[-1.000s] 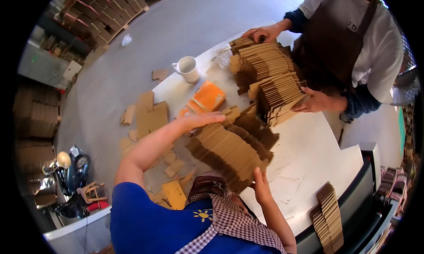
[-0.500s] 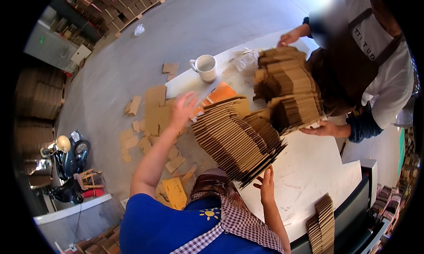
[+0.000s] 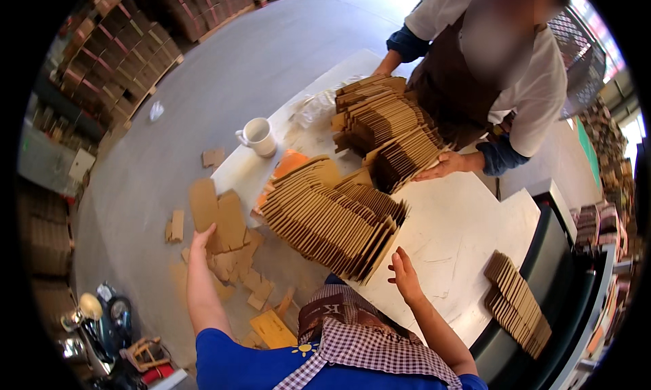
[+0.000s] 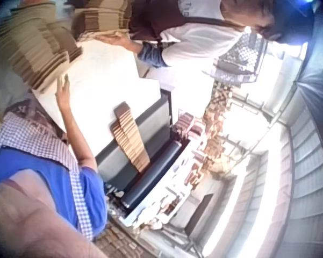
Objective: The person folds flat cardboard pieces along pre-scored lines and stacks them on a table. They repeatedly pick up individual pieces, fold them, and place them into a growing pile while another person works nearby.
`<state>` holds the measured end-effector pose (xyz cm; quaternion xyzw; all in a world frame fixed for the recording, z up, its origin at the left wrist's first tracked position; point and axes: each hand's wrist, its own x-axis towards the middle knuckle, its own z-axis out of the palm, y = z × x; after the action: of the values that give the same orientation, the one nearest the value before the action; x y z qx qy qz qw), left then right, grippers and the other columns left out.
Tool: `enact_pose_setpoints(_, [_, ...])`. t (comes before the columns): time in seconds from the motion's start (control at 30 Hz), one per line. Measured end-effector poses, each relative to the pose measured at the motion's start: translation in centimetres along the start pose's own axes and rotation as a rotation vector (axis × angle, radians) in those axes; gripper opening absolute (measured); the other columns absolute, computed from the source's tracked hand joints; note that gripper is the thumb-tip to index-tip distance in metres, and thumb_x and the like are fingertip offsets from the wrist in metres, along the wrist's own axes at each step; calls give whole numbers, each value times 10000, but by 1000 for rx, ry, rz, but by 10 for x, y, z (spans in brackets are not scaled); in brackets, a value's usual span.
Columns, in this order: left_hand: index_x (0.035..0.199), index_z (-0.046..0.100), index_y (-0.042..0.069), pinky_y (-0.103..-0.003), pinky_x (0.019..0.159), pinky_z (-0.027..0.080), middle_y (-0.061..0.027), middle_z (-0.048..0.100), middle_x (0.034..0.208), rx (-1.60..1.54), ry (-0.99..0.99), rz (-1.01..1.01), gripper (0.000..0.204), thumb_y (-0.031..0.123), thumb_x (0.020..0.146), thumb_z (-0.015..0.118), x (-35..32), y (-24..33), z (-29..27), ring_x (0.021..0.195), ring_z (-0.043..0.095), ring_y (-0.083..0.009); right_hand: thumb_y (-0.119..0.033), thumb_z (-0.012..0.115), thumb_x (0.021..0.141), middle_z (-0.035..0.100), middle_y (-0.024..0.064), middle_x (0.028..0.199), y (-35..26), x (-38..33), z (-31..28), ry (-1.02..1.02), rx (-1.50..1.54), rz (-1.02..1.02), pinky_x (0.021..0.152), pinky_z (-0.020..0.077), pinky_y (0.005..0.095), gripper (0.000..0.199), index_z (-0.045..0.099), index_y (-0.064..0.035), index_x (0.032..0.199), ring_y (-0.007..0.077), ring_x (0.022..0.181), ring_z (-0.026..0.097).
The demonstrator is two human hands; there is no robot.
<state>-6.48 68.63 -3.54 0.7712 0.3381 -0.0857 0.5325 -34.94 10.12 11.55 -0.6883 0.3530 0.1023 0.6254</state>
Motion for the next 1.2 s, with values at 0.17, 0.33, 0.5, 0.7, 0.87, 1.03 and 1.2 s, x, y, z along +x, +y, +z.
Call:
enact_pose_setpoints(0.17, [1388, 500, 12, -437, 953, 483, -127, 611, 1328, -238, -193, -149, 766, 261, 771, 880, -3, 2, -30, 1115, 623, -290, -579, 492, 994, 371, 164, 1557, 20, -9, -15, 36, 57, 32, 843, 568, 394, 826, 249, -35, 1566, 282, 1227, 555])
enact_pose_setpoints(0.33, [1363, 533, 25, -481, 967, 474, -103, 597, 1355, -452, -92, -164, 655, 260, 831, 835, -49, 15, -41, 1181, 587, -284, -563, 521, 990, 424, 164, 1518, 33, -18, -31, 114, 136, 56, 824, 571, 372, 807, 293, -26, 1547, 279, 1194, 583])
enact_pose_setpoints(0.5, [1426, 487, 48, -445, 1085, 407, -94, 564, 1399, -664, -256, 208, 636, 358, 923, 722, -171, 91, -49, 1299, 509, -269, -533, 506, 1006, 436, 173, 1509, 22, -27, -49, 208, 231, -75, 808, 570, 363, 752, 320, -34, 1537, 287, 1210, 594])
enact_pose_setpoints(0.7, [1332, 549, 67, -351, 962, 506, -28, 633, 1253, -463, -773, 256, 481, 305, 938, 689, -371, 178, 98, 1138, 610, -183, -522, 477, 1026, 463, 184, 1491, -56, -78, -50, -190, 386, -643, 982, 499, 404, 740, 303, -26, 1546, 290, 1275, 545])
enact_pose_setpoints(0.87, [1373, 482, 46, -360, 939, 516, -77, 628, 1267, -332, -1389, -191, 615, 279, 881, 768, -485, 132, 260, 1117, 624, -187, -841, 488, 825, 304, 170, 1584, -10, -133, -84, -174, 580, -536, 1180, 263, 421, 1174, 204, 23, 1566, 261, 1462, 285])
enact_pose_setpoints(1.03, [1487, 358, 52, -389, 983, 485, -110, 586, 1308, 57, -1486, -249, 792, 330, 878, 782, -529, 55, 324, 1210, 556, -238, -693, 549, 892, 271, 140, 1613, 53, -163, -114, 59, 530, -439, 1166, 298, 415, 1043, 132, -51, 1600, 283, 1468, 299])
enact_pose_setpoints(1.2, [1535, 359, 210, -335, 825, 538, -106, 468, 1424, 332, -1510, 16, 647, 250, 962, 656, -539, 25, 333, 1148, 585, -220, -404, 603, 974, 270, 149, 1617, 112, -157, -97, 187, 609, -2, 1047, 437, 400, 875, 86, -117, 1618, 304, 1410, 408])
